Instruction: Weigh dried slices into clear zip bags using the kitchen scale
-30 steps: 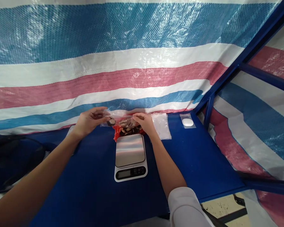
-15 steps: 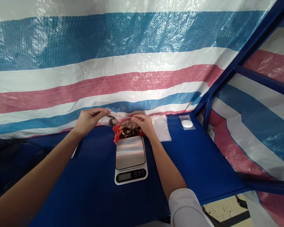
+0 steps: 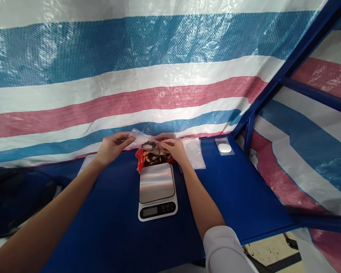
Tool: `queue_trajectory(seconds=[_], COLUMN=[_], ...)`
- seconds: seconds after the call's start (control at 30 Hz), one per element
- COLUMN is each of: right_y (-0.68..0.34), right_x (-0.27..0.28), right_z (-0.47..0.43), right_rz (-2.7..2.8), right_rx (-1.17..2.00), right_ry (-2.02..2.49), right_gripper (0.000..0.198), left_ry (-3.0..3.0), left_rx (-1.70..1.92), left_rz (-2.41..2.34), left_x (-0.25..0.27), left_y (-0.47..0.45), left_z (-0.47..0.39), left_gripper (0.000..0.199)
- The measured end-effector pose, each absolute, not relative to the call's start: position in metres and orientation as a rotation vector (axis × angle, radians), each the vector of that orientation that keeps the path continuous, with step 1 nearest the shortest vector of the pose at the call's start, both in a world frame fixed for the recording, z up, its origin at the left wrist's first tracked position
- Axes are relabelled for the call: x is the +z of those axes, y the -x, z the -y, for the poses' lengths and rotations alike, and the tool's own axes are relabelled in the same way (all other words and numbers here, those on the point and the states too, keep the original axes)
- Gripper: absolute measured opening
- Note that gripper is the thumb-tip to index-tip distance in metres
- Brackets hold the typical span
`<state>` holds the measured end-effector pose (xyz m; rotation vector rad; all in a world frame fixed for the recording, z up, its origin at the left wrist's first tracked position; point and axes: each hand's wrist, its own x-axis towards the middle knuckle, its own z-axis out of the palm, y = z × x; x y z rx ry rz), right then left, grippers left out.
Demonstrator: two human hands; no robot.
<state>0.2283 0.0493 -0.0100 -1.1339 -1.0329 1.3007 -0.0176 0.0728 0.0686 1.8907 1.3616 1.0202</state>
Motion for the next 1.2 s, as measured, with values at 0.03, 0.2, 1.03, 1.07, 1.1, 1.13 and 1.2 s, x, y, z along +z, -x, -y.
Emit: queue_trajectory(seconds=[0.03,0.2,1.03,1.07,1.1,1.13,1.2], right_y=[-0.229,-0.226,-0.219,-0.220,-0.220,-0.220,-0.219], right_x=[-0.009,-0.003,0.019,0.020,0.021,0.022,0.023], right_z=[-0.049,-0.046,-0.051,-0.051,-0.050,-0.050,-0.051], right_rz=[1.028,1.013,1.138,1.143,1.148,1.150,1.149], right_rx=[1.297,1.341,1.393,1.397,1.397,1.396,1.397], right_ry=[1.142,1.131,1.240,1.242,1.246,1.251,1.263], right_gripper=[0.035,0.036,0.030,0.032,0.033,0.034,0.035], left_ry=[-1.890,-1.934,-1.926,-1.916,-1.907,-1.900,-1.893], left_rx=[1.019,1.038,1.080,1.082,1.085,1.087,1.092], left_rz=[-1.383,-1.417,-1.240,-1.238,-1.237,-1.236,-1.230], left_x=[0.066,0.072,0.085,0.086,0.086,0.086,0.087], left_y=[0.020,0.026,0.008,0.009,0.009,0.010,0.011], left_z=[-0.073,-0.068,-0.060,-0.060,-0.060,-0.060,-0.060], left_gripper=[0.058,0.050,0.054,0.055,0.055,0.055,0.055])
